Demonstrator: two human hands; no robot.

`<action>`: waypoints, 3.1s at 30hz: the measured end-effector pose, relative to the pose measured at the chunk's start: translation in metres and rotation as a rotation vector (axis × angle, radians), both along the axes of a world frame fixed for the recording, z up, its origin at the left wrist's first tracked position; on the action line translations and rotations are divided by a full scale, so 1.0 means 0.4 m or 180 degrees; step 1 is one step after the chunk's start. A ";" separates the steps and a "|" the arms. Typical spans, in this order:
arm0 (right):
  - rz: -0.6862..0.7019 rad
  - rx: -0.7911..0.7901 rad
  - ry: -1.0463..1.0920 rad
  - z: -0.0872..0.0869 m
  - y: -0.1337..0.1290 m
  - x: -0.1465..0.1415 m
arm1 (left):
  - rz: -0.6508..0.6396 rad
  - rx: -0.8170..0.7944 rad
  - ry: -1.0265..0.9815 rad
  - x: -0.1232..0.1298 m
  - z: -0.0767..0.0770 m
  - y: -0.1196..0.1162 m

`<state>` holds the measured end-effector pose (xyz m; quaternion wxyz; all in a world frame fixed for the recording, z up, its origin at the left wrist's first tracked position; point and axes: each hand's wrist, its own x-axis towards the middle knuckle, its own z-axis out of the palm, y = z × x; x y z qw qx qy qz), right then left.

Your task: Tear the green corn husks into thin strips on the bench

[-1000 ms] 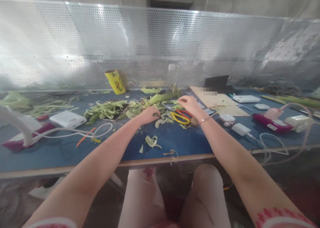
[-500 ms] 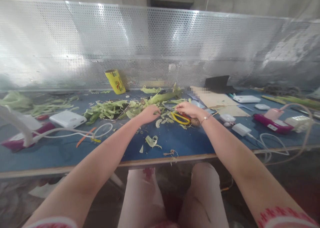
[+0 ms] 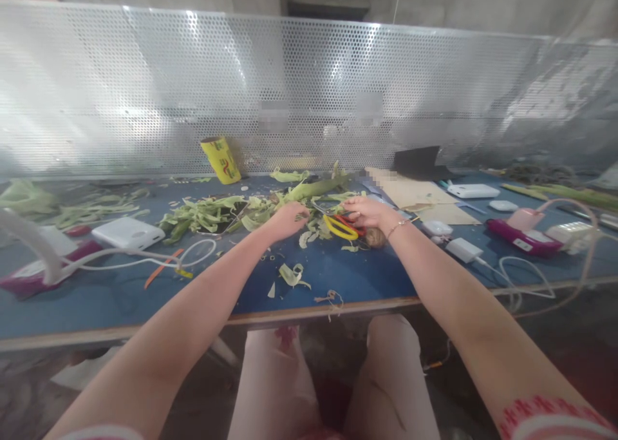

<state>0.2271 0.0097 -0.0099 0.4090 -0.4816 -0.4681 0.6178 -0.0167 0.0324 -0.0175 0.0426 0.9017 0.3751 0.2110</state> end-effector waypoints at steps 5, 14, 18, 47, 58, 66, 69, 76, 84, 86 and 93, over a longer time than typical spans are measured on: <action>-0.0101 0.0123 0.0266 -0.005 0.012 0.002 | 0.0184 0.0030 -0.0157 -0.007 0.000 0.009; -0.0170 0.0792 0.0684 0.030 -0.001 0.018 | 0.0625 0.0080 -0.0477 -0.022 0.014 0.017; -0.0309 0.1071 0.0689 0.040 -0.018 0.016 | 0.0707 0.0036 -0.0458 -0.024 0.015 0.018; -0.0620 0.2095 0.0889 0.044 -0.020 0.024 | 0.1575 -0.0048 -0.0029 -0.116 0.019 0.076; -0.0819 0.2142 0.0837 0.038 -0.013 0.032 | 0.1651 -0.0366 -0.0733 -0.121 0.045 0.069; -0.0939 0.2068 0.0533 0.044 -0.021 0.023 | 0.1599 -0.0543 -0.1035 -0.130 0.039 0.082; -0.0965 0.2040 0.0251 0.045 -0.026 0.018 | 0.1658 -0.0426 -0.0871 -0.139 0.039 0.087; -0.0899 0.1943 -0.0497 0.027 -0.023 0.014 | 0.1308 -0.0170 -0.0042 -0.126 0.020 0.084; -0.0968 0.2080 -0.0179 0.034 -0.022 0.015 | 0.1141 -0.0042 0.0023 -0.106 0.006 0.074; -0.0969 0.2080 -0.0195 0.034 -0.023 0.015 | 0.1299 -0.0221 -0.0165 -0.111 0.012 0.072; -0.0871 0.2156 -0.0206 0.032 -0.018 0.017 | 0.1908 0.0077 -0.1120 -0.148 0.046 0.076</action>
